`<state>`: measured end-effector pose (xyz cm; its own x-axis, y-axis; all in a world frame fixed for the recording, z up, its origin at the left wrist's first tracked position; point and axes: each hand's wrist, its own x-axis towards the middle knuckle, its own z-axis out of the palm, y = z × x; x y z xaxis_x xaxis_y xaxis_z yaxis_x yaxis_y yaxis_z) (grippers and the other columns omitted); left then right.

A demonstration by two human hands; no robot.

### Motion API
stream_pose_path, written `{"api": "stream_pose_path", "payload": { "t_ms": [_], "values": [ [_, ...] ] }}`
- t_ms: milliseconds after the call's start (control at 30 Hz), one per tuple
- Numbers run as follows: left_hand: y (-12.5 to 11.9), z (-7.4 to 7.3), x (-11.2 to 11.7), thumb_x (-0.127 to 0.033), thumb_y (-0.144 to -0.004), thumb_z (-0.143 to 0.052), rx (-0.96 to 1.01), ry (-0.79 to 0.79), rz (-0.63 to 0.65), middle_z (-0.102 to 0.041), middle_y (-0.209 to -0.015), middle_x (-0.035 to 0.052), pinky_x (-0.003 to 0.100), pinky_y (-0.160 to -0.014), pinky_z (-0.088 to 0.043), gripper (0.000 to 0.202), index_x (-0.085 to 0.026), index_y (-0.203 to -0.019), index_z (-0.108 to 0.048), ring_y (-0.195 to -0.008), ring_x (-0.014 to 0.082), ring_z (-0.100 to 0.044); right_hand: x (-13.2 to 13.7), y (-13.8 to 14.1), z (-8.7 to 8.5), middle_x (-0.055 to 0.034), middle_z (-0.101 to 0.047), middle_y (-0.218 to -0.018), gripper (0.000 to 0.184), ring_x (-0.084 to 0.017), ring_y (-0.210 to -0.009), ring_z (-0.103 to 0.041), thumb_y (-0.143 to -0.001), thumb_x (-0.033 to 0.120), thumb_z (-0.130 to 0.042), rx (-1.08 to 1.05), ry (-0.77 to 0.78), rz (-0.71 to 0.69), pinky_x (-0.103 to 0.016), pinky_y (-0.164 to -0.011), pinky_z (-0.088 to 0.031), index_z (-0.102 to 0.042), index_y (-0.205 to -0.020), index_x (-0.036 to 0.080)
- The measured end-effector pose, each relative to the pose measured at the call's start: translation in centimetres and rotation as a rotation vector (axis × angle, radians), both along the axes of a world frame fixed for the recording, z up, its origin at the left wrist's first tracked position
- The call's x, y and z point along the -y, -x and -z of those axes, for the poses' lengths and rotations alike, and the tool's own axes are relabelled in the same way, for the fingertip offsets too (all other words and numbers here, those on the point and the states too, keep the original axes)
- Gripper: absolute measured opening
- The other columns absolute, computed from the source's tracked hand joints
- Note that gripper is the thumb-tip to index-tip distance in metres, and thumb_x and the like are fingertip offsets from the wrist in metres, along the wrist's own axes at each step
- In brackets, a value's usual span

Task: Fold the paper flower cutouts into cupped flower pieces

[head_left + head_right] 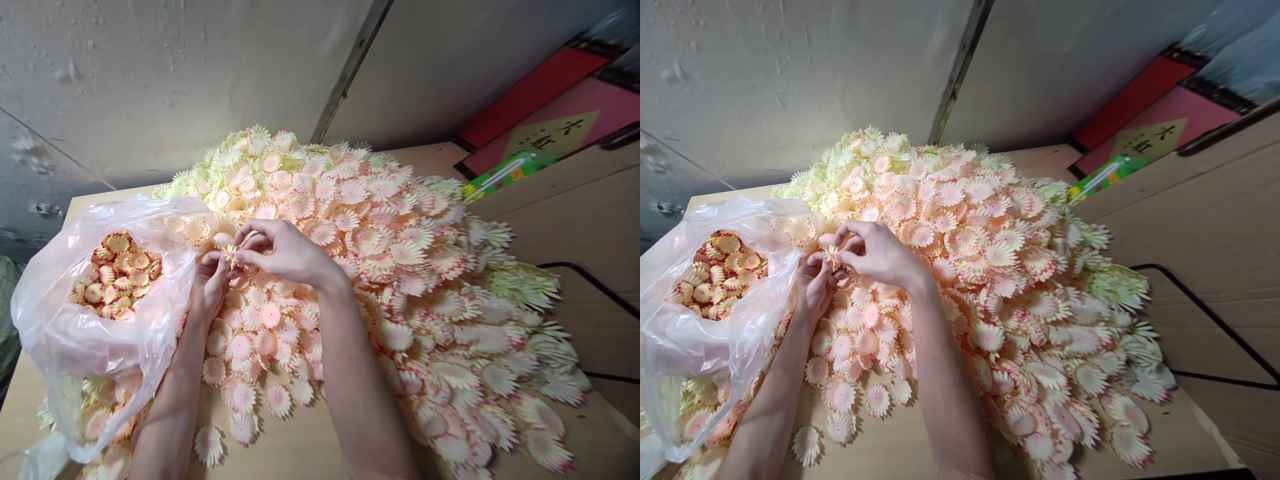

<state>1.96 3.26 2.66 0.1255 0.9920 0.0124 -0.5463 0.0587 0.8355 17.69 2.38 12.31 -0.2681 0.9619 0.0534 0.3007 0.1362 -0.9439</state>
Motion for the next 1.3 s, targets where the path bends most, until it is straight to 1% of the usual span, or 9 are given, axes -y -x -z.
{"api": "stream_pose_path", "payload": {
  "t_ms": [200, 333, 567, 767, 900, 1033, 1133, 1200, 1300],
  "values": [
    [0.0, 0.0, 0.0, -0.042, -0.065, -0.088, -0.013, 0.009, -0.004, -0.066, -0.073, -0.0035, 0.024, -0.071, -0.059, 0.037, -0.017, -0.073, -0.062, -0.064, 0.0079, -0.062, -0.1, 0.0, 0.2, -0.0021, -0.073, -0.077, 0.011, -0.017, -0.073, -0.071, -0.079, 0.017, -0.065, -0.003, -0.018, 0.017, -0.027, -0.066, -0.054, -0.06, -0.088, 0.019],
    [0.0, -0.2, 0.0, -0.041, -0.063, -0.09, 0.003, 0.014, -0.001, -0.062, -0.07, -0.0049, 0.023, -0.071, -0.059, 0.038, -0.017, -0.072, -0.062, -0.061, 0.0063, -0.06, 0.0, 0.0, 0.0, -0.0012, -0.071, -0.077, 0.008, -0.015, -0.071, -0.069, -0.08, 0.017, -0.064, -0.005, -0.024, 0.027, -0.026, -0.063, -0.052, -0.058, -0.085, 0.02],
    [0.1, -0.1, -0.1, -0.041, -0.063, -0.089, -0.003, 0.03, 0.017, -0.055, -0.067, -0.0058, 0.025, -0.07, -0.058, 0.038, -0.018, -0.074, -0.061, -0.057, 0.006, -0.055, 0.0, 0.1, -0.3, -0.0002, -0.065, -0.078, 0.012, -0.015, -0.076, -0.066, -0.081, 0.016, -0.06, 0.071, -0.179, 0.098, -0.027, -0.067, -0.05, -0.05, -0.083, 0.021],
    [0.3, 0.1, -0.1, -0.041, -0.063, -0.09, 0.03, 0.049, 0.012, -0.056, -0.07, -0.005, 0.022, -0.067, -0.056, 0.039, -0.02, -0.076, -0.06, -0.062, 0.007, -0.056, 0.2, -0.2, -0.6, 0.001, -0.06, -0.078, 0.016, -0.014, -0.074, -0.062, -0.082, 0.016, -0.06, 0.106, -0.231, 0.15, -0.027, -0.068, -0.048, -0.045, -0.084, 0.023],
    [0.2, -0.3, 0.1, -0.04, -0.064, -0.089, 0.045, 0.033, 0.089, -0.057, -0.07, -0.0043, 0.026, -0.069, -0.057, 0.038, -0.019, -0.074, -0.059, -0.064, 0.0087, -0.058, 0.4, -0.6, -0.9, 0.0014, -0.058, -0.078, 0.019, -0.014, -0.075, -0.062, -0.081, 0.014, -0.061, 0.119, -0.268, 0.21, -0.026, -0.068, -0.047, -0.043, -0.083, 0.023],
    [0.1, -0.4, 0.3, -0.044, -0.066, -0.087, 0.064, 0.027, 0.116, -0.061, -0.077, -0.0023, 0.028, -0.072, -0.056, 0.039, -0.02, -0.075, -0.058, -0.07, 0.011, -0.06, 0.4, 0.0, -0.9, 0.0011, -0.059, -0.079, 0.019, -0.013, -0.072, -0.06, -0.082, 0.013, -0.06, 0.19, -0.308, 0.234, -0.026, -0.068, -0.047, -0.044, -0.085, 0.023],
    [0.2, -0.3, 0.4, -0.045, -0.066, -0.087, 0.064, 0.028, 0.113, -0.06, -0.078, -0.0011, 0.027, -0.069, -0.054, 0.039, -0.02, -0.075, -0.059, -0.07, 0.0115, -0.058, 0.3, 0.5, -0.8, 0.0003, -0.061, -0.08, 0.017, -0.014, -0.071, -0.061, -0.084, 0.013, -0.059, 0.236, -0.338, 0.245, -0.027, -0.069, -0.048, -0.046, -0.087, 0.023],
    [0.3, -0.3, 0.5, -0.045, -0.064, -0.088, 0.071, 0.013, 0.119, -0.059, -0.077, -0.0004, 0.025, -0.064, -0.051, 0.04, -0.019, -0.074, -0.059, -0.068, 0.0111, -0.055, 0.2, 0.3, -0.7, -0.0007, -0.062, -0.08, 0.014, -0.015, -0.071, -0.061, -0.086, 0.013, -0.057, 0.278, -0.363, 0.285, -0.028, -0.068, -0.048, -0.048, -0.088, 0.023],
    [0.5, -0.4, 0.5, -0.046, -0.06, -0.09, 0.107, -0.013, 0.15, -0.057, -0.075, -0.0002, 0.021, -0.059, -0.049, 0.042, -0.018, -0.07, -0.06, -0.066, 0.01, -0.053, 0.1, -0.8, -0.5, -0.0023, -0.063, -0.079, 0.01, -0.017, -0.071, -0.062, -0.088, 0.014, -0.056, 0.338, -0.41, 0.451, -0.03, -0.069, -0.049, -0.052, -0.091, 0.023]
  ]
}}
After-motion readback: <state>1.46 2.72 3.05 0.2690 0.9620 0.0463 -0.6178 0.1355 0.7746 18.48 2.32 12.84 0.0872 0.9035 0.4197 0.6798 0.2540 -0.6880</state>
